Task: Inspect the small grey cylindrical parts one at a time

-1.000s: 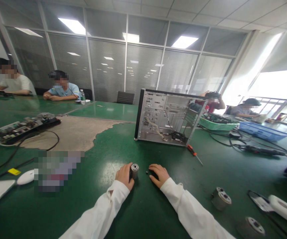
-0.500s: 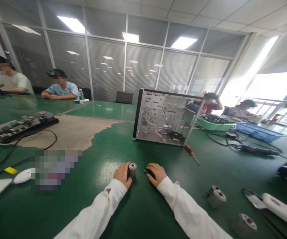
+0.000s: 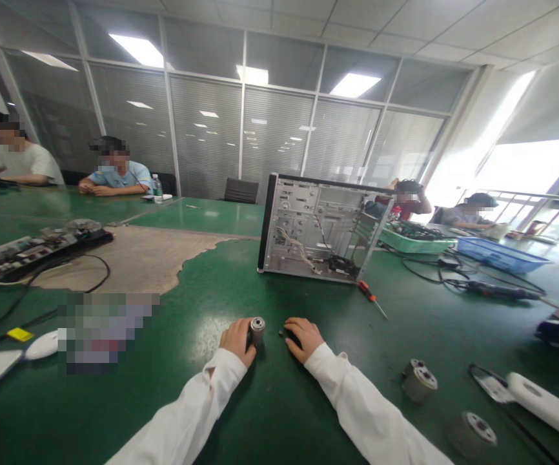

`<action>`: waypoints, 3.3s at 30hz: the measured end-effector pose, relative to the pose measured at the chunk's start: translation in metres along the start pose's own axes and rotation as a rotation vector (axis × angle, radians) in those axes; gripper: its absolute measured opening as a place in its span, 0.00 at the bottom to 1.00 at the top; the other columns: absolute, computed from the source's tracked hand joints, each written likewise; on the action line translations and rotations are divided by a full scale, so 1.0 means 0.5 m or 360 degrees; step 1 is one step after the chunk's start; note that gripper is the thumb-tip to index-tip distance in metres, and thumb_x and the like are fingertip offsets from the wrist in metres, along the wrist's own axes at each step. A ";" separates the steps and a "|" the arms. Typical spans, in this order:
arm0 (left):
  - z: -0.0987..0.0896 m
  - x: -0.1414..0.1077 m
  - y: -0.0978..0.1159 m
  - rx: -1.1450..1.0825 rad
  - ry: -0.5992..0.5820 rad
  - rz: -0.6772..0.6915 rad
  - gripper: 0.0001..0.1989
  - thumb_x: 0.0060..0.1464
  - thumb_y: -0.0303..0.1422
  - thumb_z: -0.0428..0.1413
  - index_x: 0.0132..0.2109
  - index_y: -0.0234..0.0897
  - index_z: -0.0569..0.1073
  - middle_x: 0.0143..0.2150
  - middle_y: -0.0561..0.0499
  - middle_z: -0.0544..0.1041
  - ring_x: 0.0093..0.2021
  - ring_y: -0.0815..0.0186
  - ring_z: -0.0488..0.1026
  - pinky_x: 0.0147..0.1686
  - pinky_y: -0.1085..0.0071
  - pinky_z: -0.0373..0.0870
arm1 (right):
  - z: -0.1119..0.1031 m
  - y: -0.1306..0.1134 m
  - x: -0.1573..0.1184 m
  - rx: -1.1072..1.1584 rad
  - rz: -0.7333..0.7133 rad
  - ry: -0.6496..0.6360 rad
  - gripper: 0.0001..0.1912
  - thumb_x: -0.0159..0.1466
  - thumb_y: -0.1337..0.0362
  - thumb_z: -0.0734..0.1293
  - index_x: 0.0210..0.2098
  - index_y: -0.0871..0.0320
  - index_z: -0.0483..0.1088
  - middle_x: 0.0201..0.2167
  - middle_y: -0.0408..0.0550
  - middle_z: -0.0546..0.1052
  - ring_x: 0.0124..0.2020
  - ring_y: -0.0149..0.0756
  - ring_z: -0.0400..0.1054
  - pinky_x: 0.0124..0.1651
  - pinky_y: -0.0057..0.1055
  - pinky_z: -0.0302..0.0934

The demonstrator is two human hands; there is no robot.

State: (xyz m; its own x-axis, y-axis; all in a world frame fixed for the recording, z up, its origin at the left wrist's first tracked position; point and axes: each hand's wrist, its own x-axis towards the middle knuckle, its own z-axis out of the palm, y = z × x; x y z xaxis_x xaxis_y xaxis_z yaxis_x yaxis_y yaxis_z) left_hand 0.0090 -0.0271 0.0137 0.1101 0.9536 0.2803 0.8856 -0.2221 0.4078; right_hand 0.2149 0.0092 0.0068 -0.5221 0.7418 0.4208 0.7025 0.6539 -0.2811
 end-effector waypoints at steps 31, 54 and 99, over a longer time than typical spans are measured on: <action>0.017 -0.004 0.004 -0.0397 0.0054 0.0665 0.15 0.44 0.24 0.43 0.37 0.38 0.70 0.37 0.47 0.70 0.39 0.65 0.66 0.40 0.68 0.64 | -0.202 0.068 -0.364 -0.1091 0.0309 0.0804 0.23 0.51 0.58 0.61 0.47 0.56 0.60 0.42 0.53 0.68 0.39 0.47 0.64 0.39 0.40 0.55; 0.025 0.003 -0.007 -0.0322 0.0061 0.0754 0.14 0.44 0.23 0.43 0.36 0.36 0.70 0.37 0.47 0.70 0.39 0.64 0.66 0.38 0.68 0.64 | 0.006 -0.065 0.000 -0.0247 -0.0225 0.0028 0.15 0.56 0.75 0.54 0.32 0.56 0.68 0.32 0.49 0.71 0.34 0.34 0.62 0.36 0.27 0.58; 0.037 0.011 -0.010 -0.0432 0.0206 0.0839 0.12 0.47 0.25 0.43 0.35 0.35 0.70 0.35 0.46 0.70 0.37 0.66 0.67 0.37 0.68 0.66 | -0.262 0.119 -0.356 -0.1263 0.0775 0.0375 0.15 0.55 0.61 0.57 0.41 0.58 0.63 0.36 0.50 0.71 0.35 0.38 0.64 0.40 0.34 0.49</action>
State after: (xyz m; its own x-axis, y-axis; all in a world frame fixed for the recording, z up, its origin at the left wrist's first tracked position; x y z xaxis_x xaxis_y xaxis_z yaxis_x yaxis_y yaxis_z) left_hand 0.0136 -0.0168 -0.0030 0.4320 0.6722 0.6013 0.5779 -0.7182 0.3876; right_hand 0.4128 -0.1036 0.0280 -0.0366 0.8001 0.5988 0.9846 -0.0738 0.1587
